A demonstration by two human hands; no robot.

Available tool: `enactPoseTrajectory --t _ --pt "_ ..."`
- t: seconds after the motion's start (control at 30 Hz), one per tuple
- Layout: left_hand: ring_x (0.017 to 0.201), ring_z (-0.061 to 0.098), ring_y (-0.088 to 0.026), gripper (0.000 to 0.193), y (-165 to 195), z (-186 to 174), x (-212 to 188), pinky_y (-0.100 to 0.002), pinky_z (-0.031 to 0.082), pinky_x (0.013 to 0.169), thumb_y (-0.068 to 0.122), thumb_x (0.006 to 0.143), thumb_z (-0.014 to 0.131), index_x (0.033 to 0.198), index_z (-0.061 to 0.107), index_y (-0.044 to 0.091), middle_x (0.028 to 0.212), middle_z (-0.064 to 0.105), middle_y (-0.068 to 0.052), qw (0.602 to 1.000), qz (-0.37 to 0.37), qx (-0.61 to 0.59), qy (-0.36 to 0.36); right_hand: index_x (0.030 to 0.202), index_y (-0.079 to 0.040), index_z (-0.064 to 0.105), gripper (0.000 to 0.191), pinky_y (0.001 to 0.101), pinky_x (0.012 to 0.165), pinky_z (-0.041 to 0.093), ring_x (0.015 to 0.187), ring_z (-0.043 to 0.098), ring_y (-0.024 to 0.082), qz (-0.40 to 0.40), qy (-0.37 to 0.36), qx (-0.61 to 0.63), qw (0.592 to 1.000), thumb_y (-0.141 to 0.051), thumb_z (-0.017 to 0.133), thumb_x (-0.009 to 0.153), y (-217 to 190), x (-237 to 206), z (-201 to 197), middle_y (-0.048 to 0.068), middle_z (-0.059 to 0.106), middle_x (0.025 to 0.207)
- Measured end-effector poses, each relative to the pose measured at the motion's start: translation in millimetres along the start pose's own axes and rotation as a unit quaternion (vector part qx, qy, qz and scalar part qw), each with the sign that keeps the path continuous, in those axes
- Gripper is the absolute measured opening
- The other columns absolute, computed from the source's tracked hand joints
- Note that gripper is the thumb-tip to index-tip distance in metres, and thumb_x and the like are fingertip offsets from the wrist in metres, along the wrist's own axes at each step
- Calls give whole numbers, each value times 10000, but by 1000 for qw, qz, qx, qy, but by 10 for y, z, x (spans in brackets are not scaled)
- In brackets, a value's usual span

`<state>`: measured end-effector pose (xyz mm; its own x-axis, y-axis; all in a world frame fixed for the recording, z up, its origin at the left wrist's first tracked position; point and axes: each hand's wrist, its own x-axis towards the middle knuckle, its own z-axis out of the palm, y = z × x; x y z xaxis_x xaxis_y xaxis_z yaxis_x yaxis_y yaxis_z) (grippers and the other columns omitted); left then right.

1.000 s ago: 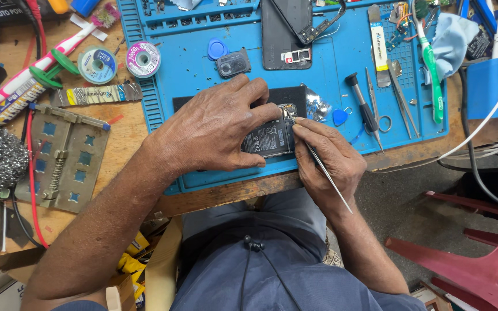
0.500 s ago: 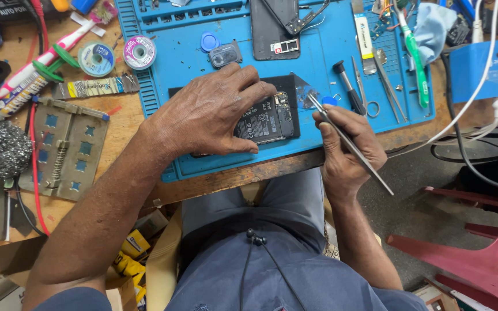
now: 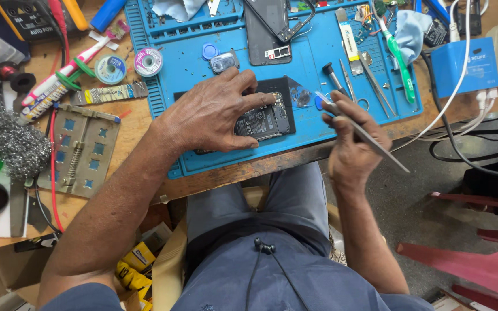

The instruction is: The person repairs a disassembled smartphone on a blue work mat. They pry at the phone's internals with a metal tool, clean components with a toothbrush, apply liquid from a green bottle, solder a small component with a soldering iron, and finally probe the board with multimeter test leads.

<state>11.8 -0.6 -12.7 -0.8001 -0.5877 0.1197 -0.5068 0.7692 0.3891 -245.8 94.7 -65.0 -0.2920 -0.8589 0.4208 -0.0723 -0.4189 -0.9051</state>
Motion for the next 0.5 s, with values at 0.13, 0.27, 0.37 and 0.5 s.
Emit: enactPoseTrajectory --t 0.13,0.27,0.37,0.5 --pt "1128 536 -360 1006 -21 30 -20 -478 500 978 497 662 899 1436 479 10 1171 553 -161 999 3 0 34 1326 -1 544 328 350 806 678 972 784 254 11 14 15 1000 -206 678 1108 -31 83 -211 169 772 1047" --pt "1115 580 -367 885 -131 -31 -81 -475 511 940 490 706 900 1344 549 -13 1150 587 -178 998 5 -35 51 1396 15 499 355 284 739 594 827 736 189 67 -16 -79 994 -199 664 1167 -102 154 -267 128 739 918" --pt "997 650 -322 617 -328 -142 -176 -451 532 877 388 855 863 1286 608 27 1087 642 -145 989 24 -58 132 1416 7 606 345 283 650 481 710 646 172 92 -50 -267 958 -150 690 1120 -214 335 -288 97 683 806" --pt "828 657 -232 219 -721 -217 -392 -401 520 731 188 1037 784 1156 618 107 940 663 -50 932 70 87 345 1210 26 753 279 382 586 479 597 620 236 -57 -154 -559 813 -69 817 956 -263 648 -391 152 650 714"
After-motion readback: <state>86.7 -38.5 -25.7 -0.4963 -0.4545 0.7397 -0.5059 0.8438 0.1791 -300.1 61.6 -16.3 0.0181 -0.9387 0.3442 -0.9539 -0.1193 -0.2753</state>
